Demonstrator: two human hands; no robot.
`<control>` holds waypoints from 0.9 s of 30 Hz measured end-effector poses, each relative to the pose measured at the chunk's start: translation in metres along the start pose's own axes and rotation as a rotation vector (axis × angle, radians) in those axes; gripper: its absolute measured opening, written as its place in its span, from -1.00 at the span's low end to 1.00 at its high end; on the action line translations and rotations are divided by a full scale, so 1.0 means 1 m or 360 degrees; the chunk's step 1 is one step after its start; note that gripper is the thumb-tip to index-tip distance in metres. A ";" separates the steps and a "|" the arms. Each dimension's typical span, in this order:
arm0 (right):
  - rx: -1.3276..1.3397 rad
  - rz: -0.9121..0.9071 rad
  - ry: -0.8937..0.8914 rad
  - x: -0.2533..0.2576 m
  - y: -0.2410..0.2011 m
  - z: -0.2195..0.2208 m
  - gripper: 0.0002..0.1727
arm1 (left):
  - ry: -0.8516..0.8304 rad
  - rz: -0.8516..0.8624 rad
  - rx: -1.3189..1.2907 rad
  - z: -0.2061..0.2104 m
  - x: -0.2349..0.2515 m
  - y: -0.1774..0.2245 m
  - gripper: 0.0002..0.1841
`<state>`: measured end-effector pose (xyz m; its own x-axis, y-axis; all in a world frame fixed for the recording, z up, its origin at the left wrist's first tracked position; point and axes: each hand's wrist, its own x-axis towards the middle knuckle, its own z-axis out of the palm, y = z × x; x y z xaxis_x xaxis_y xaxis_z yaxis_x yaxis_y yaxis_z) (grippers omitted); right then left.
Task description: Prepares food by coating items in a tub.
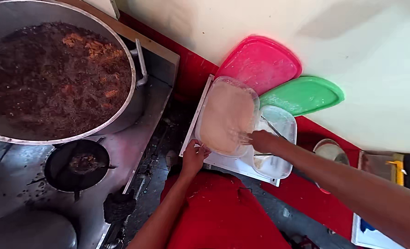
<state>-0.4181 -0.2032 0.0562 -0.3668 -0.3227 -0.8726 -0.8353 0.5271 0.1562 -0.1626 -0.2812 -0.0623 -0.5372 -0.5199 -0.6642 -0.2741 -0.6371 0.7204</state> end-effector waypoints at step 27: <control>0.0116 -0.0097 0.0337 0.008 -0.053 0.006 -0.39 | -0.0191 -0.0117 0.0218 -0.015 0.009 0.017 -0.79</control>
<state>-0.3740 -0.2295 0.0385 -0.4005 -0.5095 -0.7616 -0.8296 0.5545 0.0654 -0.1601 -0.3057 -0.0592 -0.6007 -0.3981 -0.6933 -0.4178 -0.5831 0.6967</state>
